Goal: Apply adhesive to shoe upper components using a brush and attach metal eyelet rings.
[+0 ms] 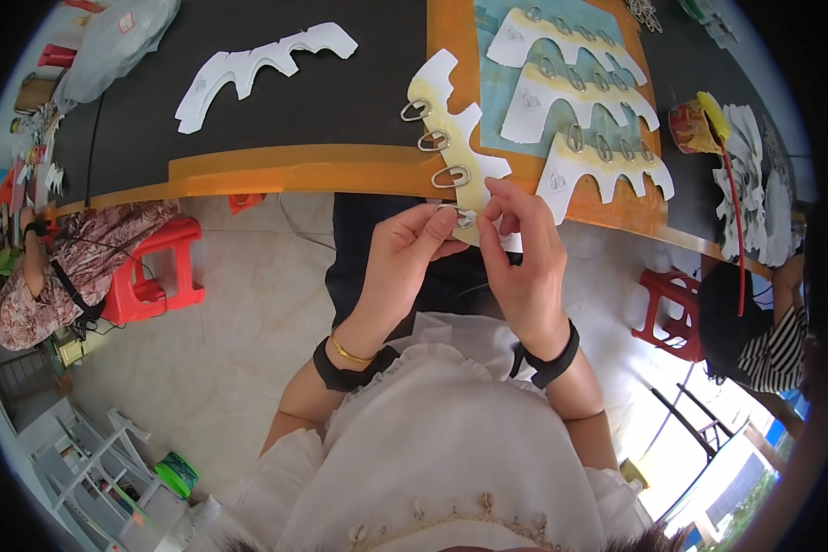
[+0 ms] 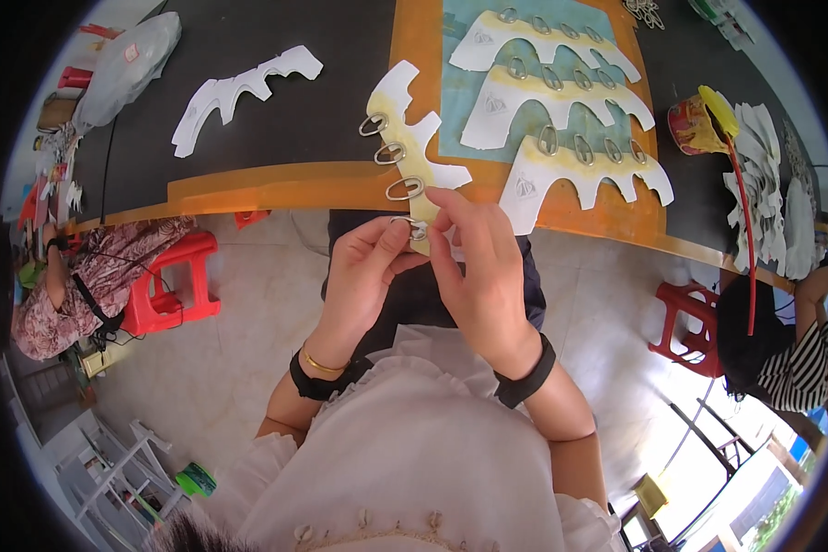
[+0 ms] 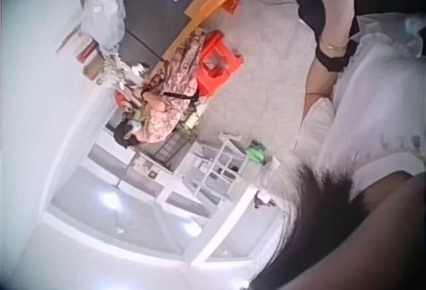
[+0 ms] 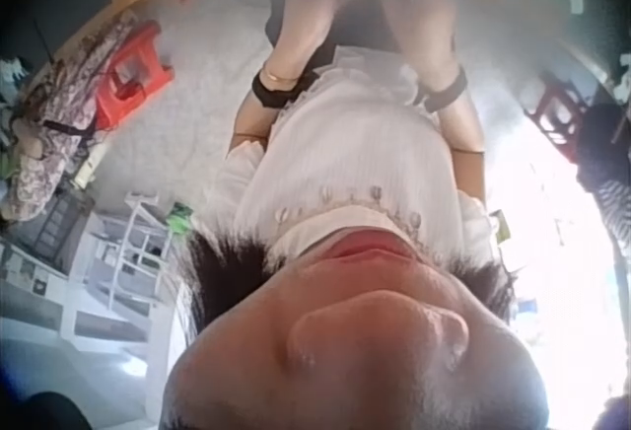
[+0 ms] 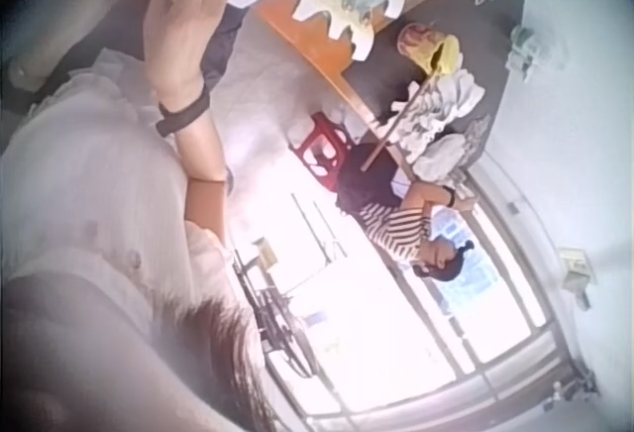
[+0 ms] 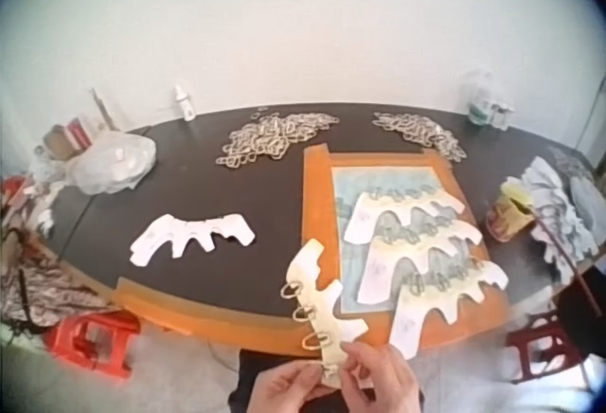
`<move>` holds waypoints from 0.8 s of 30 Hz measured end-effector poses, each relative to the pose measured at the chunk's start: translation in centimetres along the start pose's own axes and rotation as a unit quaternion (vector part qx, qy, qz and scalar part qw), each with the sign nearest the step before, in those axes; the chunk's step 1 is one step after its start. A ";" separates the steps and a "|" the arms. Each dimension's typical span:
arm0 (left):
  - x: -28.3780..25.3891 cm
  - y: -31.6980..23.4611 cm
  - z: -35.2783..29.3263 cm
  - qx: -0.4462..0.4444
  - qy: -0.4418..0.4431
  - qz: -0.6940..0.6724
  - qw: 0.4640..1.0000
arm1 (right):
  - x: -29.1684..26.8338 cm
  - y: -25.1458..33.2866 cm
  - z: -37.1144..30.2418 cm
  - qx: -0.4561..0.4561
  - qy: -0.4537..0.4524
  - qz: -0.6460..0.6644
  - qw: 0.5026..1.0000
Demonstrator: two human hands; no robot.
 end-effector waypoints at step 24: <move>-0.1 -0.8 -0.6 -0.011 -0.033 0.145 0.989 | -1.0 1.2 -0.3 -0.030 0.023 -0.148 0.988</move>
Point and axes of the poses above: each hand's wrist, its own z-axis towards the middle knuckle, its own x-axis out of the palm, y = z × x, the point moved 9 cm from there along z, towards the middle knuckle, and after that the axes turned 11 degrees about y, right-handed, at the moved point
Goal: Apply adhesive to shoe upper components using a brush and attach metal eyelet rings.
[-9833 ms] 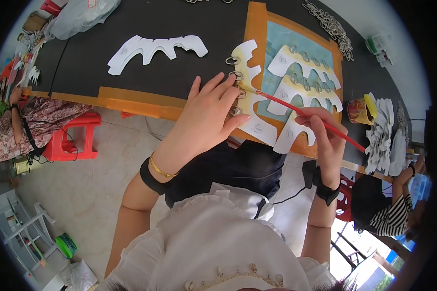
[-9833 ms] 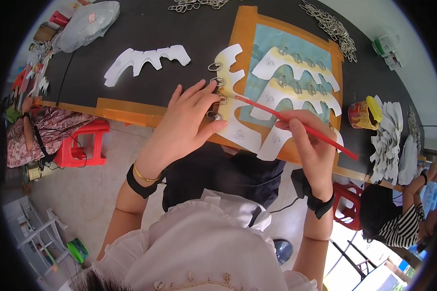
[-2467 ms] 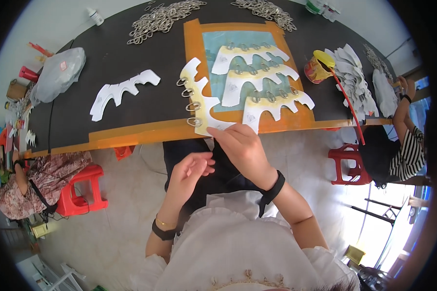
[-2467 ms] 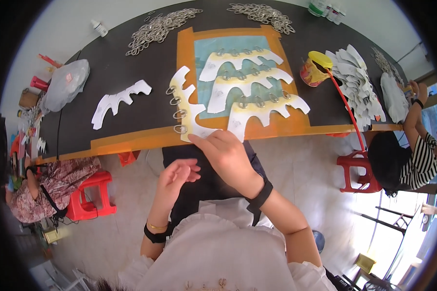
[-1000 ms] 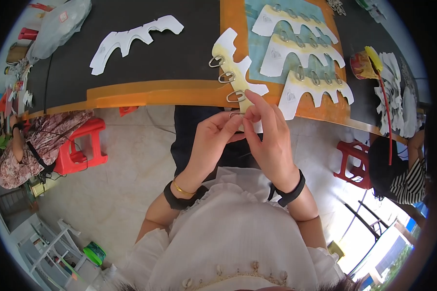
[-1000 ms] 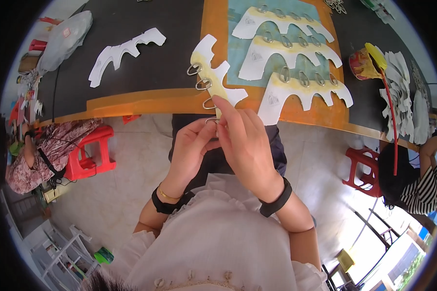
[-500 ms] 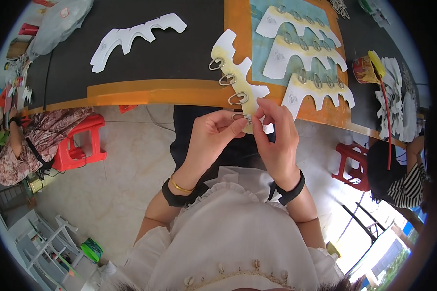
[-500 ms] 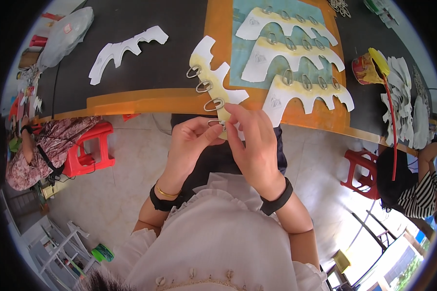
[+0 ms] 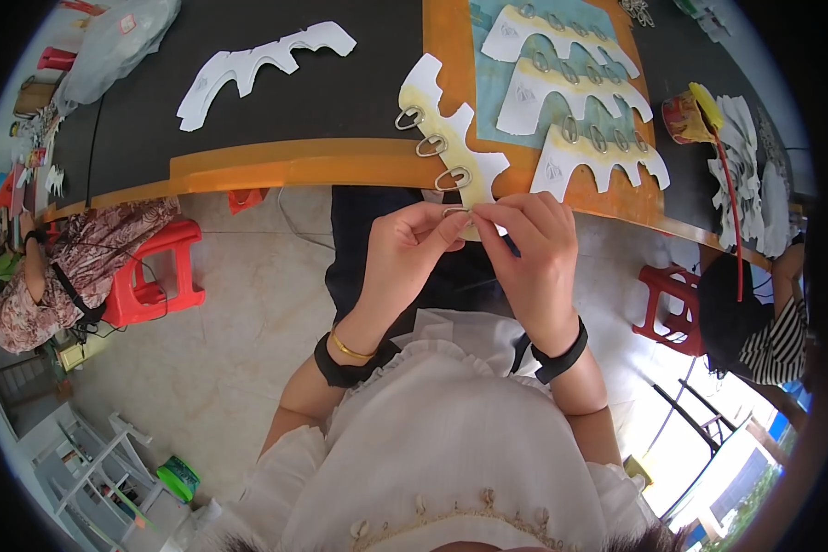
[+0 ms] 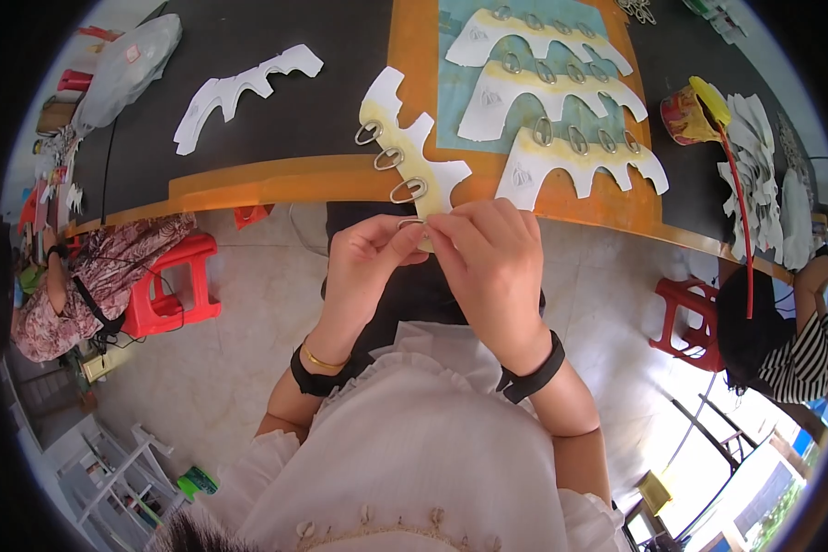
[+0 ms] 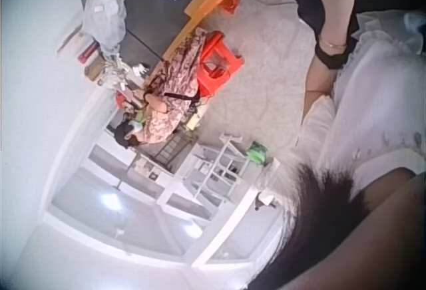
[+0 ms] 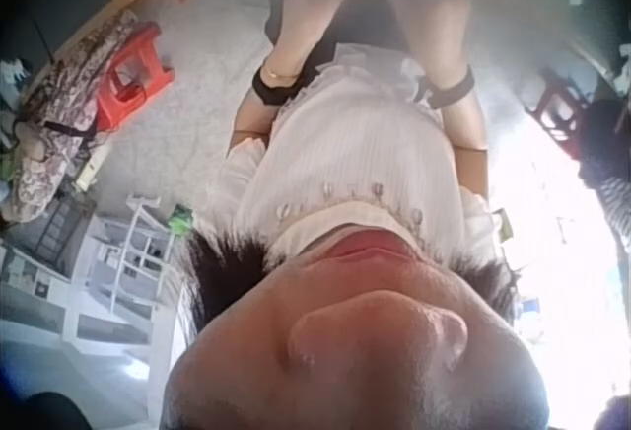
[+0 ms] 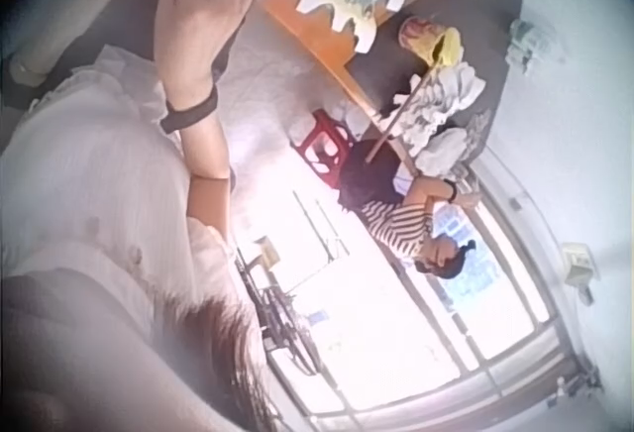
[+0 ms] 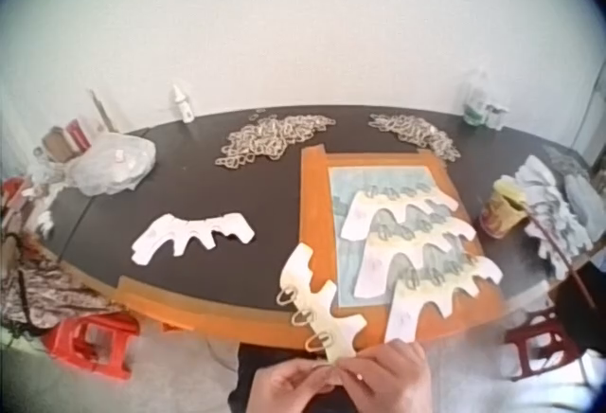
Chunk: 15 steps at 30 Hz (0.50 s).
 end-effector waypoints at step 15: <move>-0.5 0.1 -0.2 0.018 0.007 -0.050 0.999 | 1.2 1.1 -0.1 -0.035 -0.007 0.001 0.999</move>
Point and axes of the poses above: each hand's wrist, its own z-axis towards the middle knuckle, its own x-axis out of the palm, y = z × x, the point moved 9 cm from there along z, towards the middle knuckle, and after that the axes turned 11 degrees about y, right-handed, at the moved point
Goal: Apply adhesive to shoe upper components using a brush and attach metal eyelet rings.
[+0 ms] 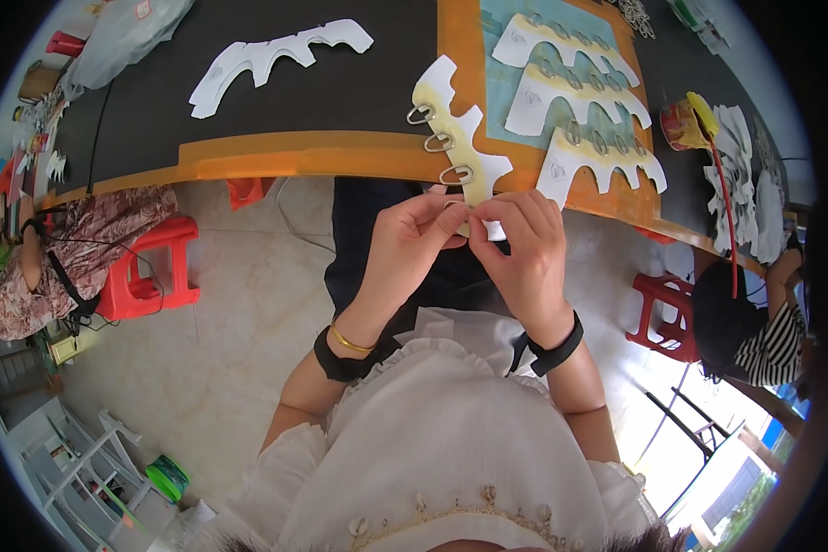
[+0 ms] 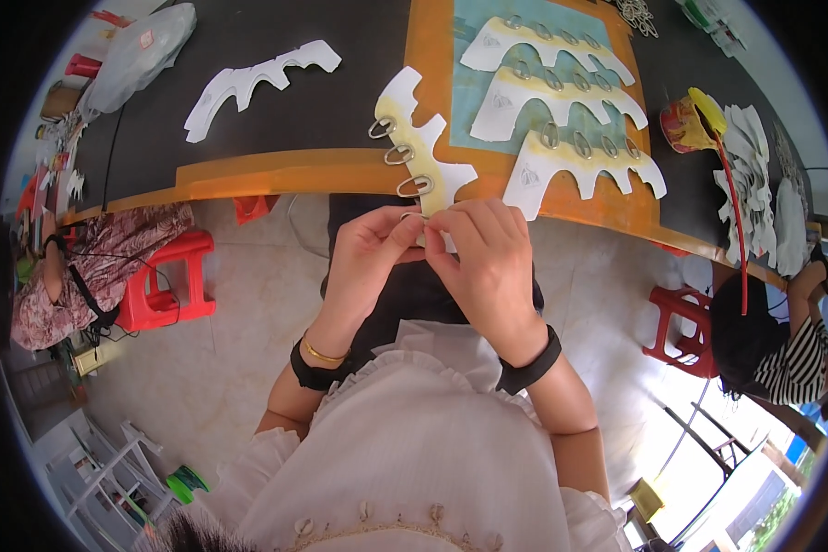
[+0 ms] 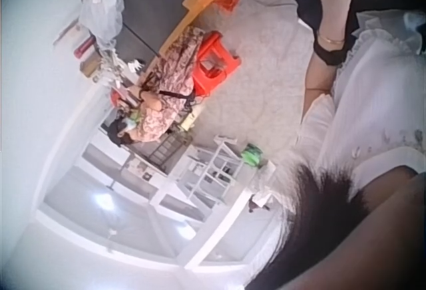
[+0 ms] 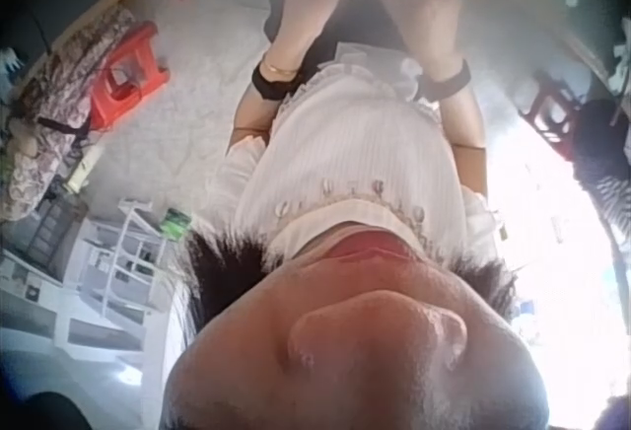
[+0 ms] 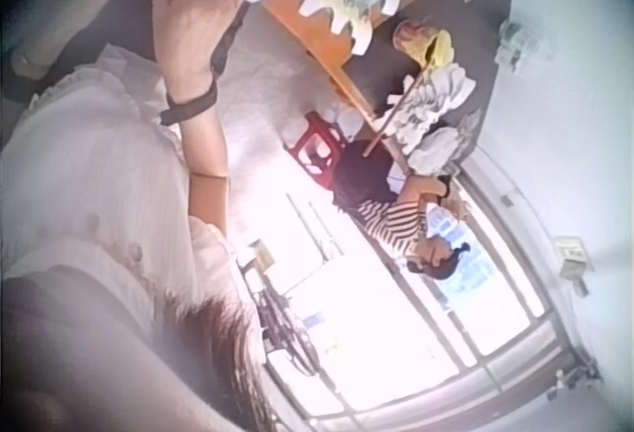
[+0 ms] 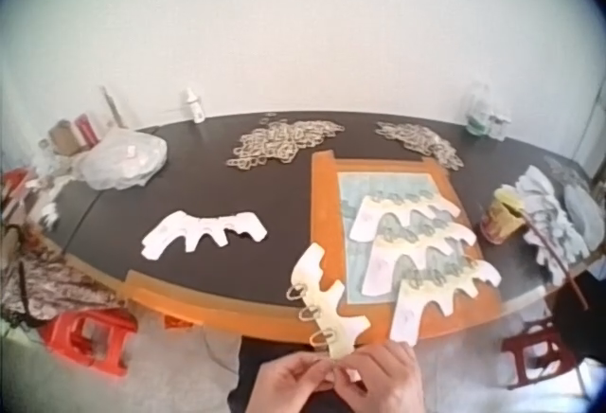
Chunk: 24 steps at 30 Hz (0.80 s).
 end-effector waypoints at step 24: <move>0.8 -2.2 0.3 -0.024 0.054 0.149 0.987 | -0.2 -1.4 2.5 -0.026 0.094 0.026 0.995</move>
Point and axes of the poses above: each hand's wrist, its own z-axis towards the middle knuckle, its own x-axis out of the palm, y = z × x, the point moved 9 cm from there along z, towards the middle knuckle, and after that the axes turned 11 degrees about y, right-handed, at the moved point
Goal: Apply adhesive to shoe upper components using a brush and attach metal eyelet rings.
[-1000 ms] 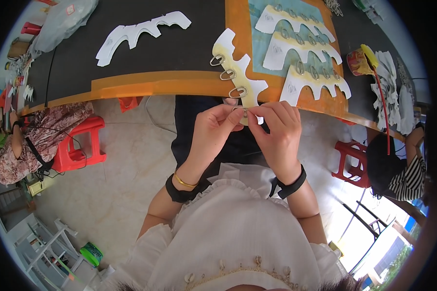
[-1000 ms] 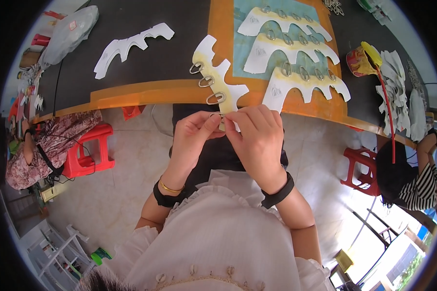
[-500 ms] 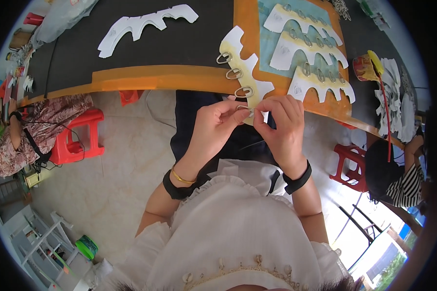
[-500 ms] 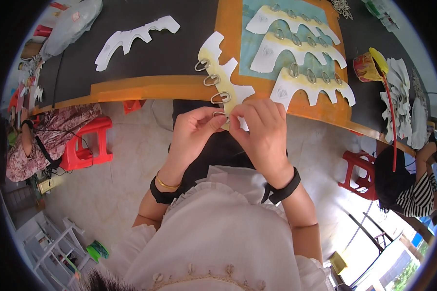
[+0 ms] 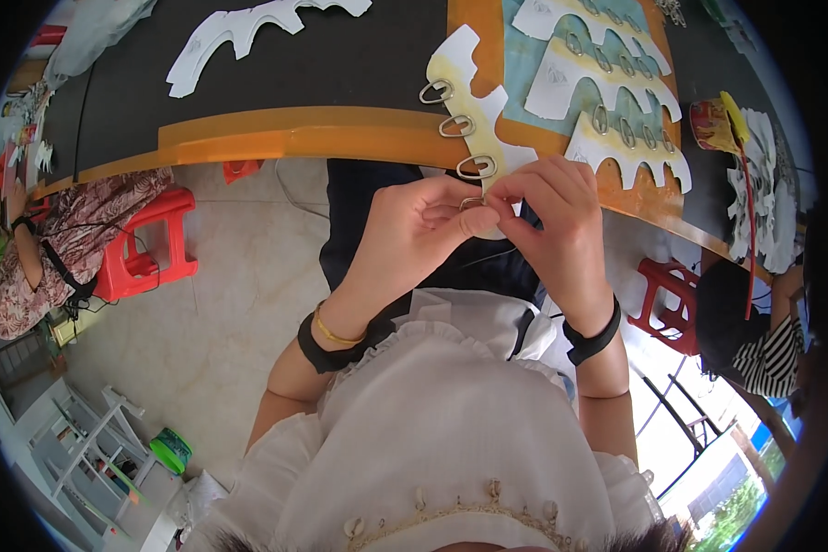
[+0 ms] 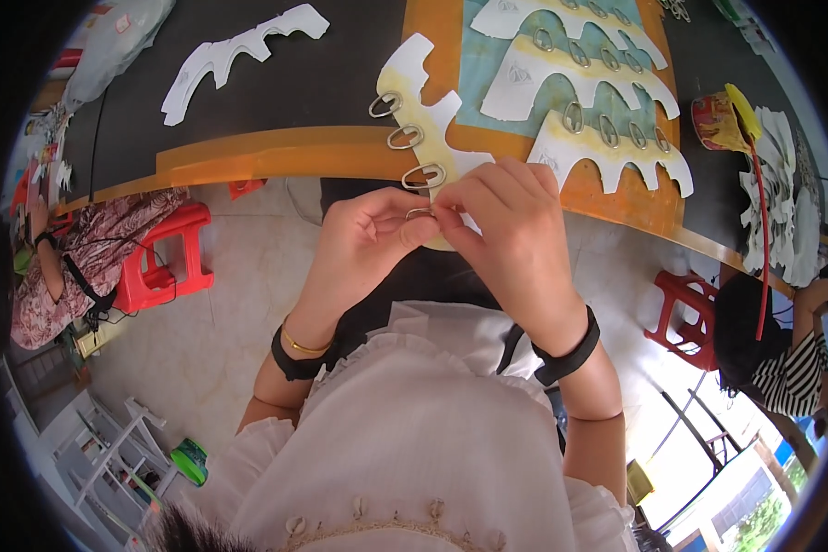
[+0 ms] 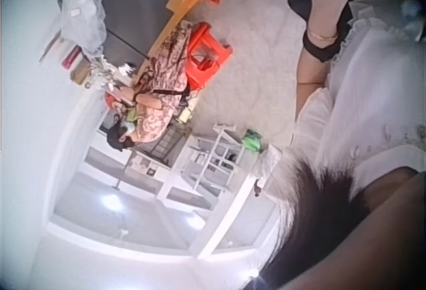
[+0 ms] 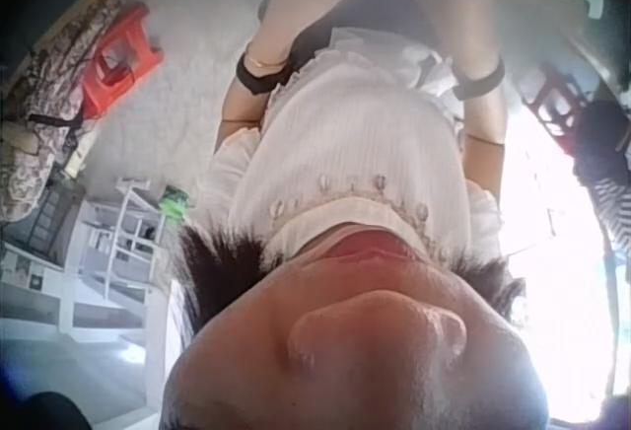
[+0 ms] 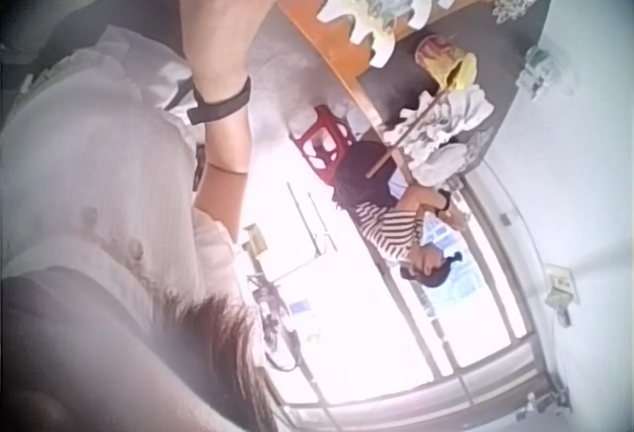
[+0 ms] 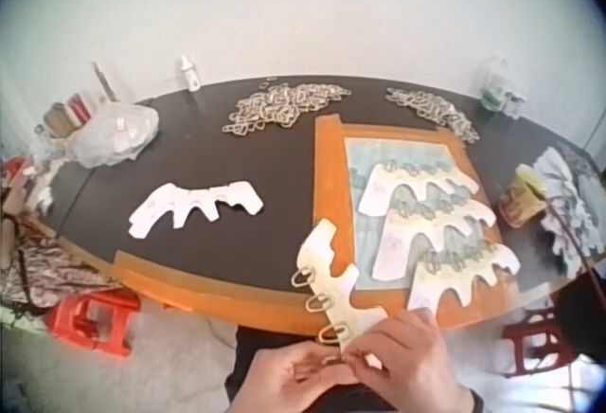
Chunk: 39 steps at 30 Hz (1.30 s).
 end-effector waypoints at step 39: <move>1.0 1.1 0.4 0.054 -0.019 -0.139 0.989 | 1.7 -4.0 -5.3 0.299 -0.050 0.313 0.900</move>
Point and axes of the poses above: each hand's wrist, its own z-axis towards the middle knuckle, its own x-axis out of the palm, y = z × x, the point moved 9 cm from there along z, towards the middle knuckle, and after that the axes turned 11 degrees about y, right-handed, at the moved point
